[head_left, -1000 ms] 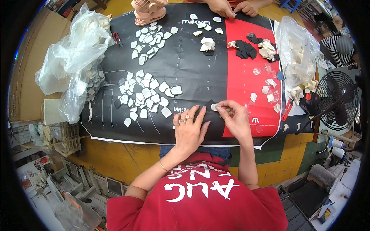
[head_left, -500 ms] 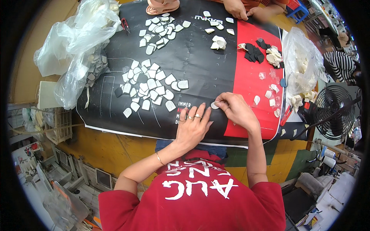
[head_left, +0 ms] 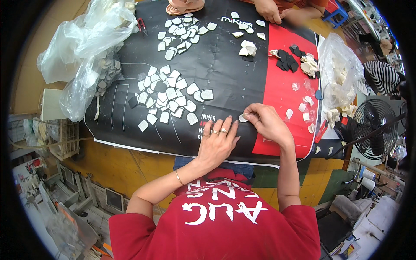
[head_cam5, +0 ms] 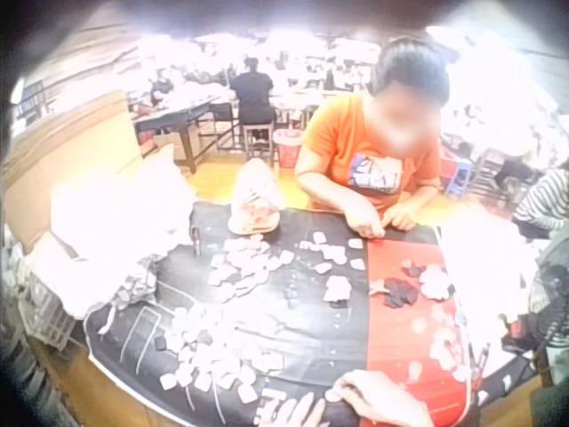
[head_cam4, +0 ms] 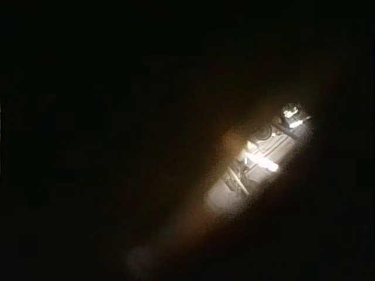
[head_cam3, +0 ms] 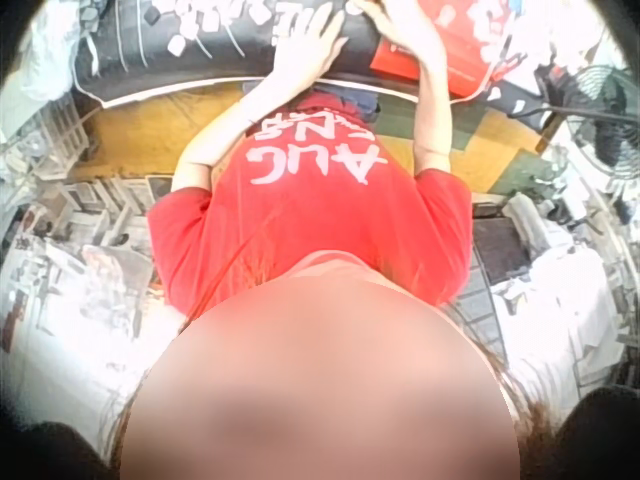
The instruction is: The person repeatedly picks small white and black foam pieces from a table, presses them together by hand, and places the assembled pairs back on the table. The person handles the pieces one at a time, occasionally adjusting their position before joining them.
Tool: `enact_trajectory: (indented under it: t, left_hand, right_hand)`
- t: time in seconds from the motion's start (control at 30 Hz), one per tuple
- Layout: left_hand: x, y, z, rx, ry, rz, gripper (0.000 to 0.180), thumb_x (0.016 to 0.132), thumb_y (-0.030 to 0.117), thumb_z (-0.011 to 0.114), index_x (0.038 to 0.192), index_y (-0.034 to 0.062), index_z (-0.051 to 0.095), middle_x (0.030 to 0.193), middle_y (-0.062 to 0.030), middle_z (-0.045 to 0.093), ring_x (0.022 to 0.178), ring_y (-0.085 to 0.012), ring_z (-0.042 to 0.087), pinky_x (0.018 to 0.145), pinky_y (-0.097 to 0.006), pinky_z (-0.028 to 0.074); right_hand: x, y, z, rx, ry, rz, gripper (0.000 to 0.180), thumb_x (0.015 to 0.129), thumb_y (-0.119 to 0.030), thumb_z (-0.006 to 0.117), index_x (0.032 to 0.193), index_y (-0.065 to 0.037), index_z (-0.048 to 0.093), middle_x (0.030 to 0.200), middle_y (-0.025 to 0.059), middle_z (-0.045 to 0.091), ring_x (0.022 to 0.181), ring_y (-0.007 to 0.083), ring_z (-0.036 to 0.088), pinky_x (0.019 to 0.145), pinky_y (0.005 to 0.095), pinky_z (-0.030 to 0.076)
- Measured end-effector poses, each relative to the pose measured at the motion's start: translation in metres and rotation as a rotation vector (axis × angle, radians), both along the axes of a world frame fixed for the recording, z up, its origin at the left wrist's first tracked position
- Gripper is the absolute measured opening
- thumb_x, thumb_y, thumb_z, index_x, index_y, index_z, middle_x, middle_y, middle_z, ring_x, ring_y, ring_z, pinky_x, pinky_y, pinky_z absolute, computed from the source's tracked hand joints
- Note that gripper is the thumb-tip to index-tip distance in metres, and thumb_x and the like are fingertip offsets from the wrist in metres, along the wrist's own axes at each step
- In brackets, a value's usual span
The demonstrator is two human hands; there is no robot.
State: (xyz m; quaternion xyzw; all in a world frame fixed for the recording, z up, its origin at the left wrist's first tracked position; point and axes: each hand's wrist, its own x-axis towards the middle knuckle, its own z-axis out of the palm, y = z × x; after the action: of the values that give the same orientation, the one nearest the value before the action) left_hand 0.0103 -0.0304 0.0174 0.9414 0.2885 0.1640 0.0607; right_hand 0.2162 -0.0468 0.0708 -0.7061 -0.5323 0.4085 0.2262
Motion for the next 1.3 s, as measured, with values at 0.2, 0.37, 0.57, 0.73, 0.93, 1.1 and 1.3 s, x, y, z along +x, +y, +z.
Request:
enact_trajectory:
  t: [0.2,0.37,0.57,0.73,0.93,1.1,1.3]
  left_hand:
    - [0.000,0.000,0.000,0.003,0.005,-0.004,0.043,0.087,0.031,0.070,0.125,0.0118,0.065,0.131,-0.0066,0.057,0.115,-0.0212,0.052,0.108,-0.044,0.029]
    - [0.000,0.000,0.000,0.002,0.004,-0.005,0.043,0.087,0.031,0.070,0.125,0.0118,0.065,0.131,-0.0064,0.057,0.115,-0.0211,0.052,0.108,-0.044,0.029]
    - [0.000,0.000,-0.001,0.002,0.005,-0.006,0.043,0.087,0.031,0.070,0.126,0.0118,0.065,0.130,-0.0062,0.057,0.116,-0.0211,0.052,0.108,-0.045,0.029]
    - [0.000,0.002,0.000,-0.048,-0.023,-0.002,0.046,0.087,0.031,0.070,0.128,0.0121,0.063,0.131,-0.0064,0.055,0.116,-0.0220,0.051,0.108,-0.045,0.028]
    - [0.003,0.008,0.003,-0.040,0.012,-0.047,0.047,0.087,0.031,0.070,0.129,0.0122,0.062,0.129,-0.0078,0.055,0.116,-0.0241,0.050,0.108,-0.047,0.029]
    - [0.004,0.009,0.004,-0.030,0.027,-0.061,0.049,0.087,0.031,0.071,0.130,0.0108,0.062,0.128,-0.0085,0.054,0.115,-0.0250,0.051,0.108,-0.048,0.030]
    - [0.004,0.008,0.005,-0.024,0.042,-0.068,0.050,0.086,0.030,0.071,0.130,0.0099,0.062,0.128,-0.0085,0.054,0.114,-0.0247,0.051,0.107,-0.048,0.031]
  right_hand:
    - [-0.003,0.000,-0.004,0.032,-0.077,0.013,0.016,0.094,-0.010,0.063,0.094,0.006,0.067,0.091,0.0237,0.068,0.088,0.0413,0.067,0.078,0.0458,0.051]
    - [-0.006,-0.002,-0.008,0.103,-0.123,0.013,0.015,0.094,-0.010,0.064,0.095,0.005,0.067,0.088,0.0219,0.067,0.081,0.0384,0.066,0.073,0.0435,0.051]
    - [-0.010,-0.004,-0.011,0.133,-0.160,0.004,0.014,0.093,-0.010,0.064,0.095,0.004,0.067,0.087,0.0213,0.066,0.081,0.0389,0.065,0.073,0.0434,0.050]
    - [-0.012,-0.005,-0.010,0.107,-0.164,0.012,0.015,0.096,-0.010,0.059,0.094,0.004,0.065,0.092,0.0231,0.066,0.088,0.0430,0.064,0.079,0.0494,0.050]
    - [-0.014,-0.008,-0.012,0.152,-0.158,-0.027,0.014,0.093,-0.009,0.063,0.094,0.005,0.065,0.089,0.0219,0.065,0.083,0.0402,0.063,0.075,0.0468,0.050]
    - [-0.028,-0.016,-0.018,0.196,-0.143,-0.220,0.017,0.089,-0.012,0.072,0.090,0.004,0.066,0.081,0.0152,0.064,0.068,0.0255,0.063,0.063,0.0371,0.050]
    - [-0.044,-0.018,-0.029,0.196,-0.187,-0.435,0.018,0.089,-0.015,0.072,0.090,0.001,0.064,0.083,0.0169,0.062,0.076,0.0340,0.064,0.068,0.0439,0.051]
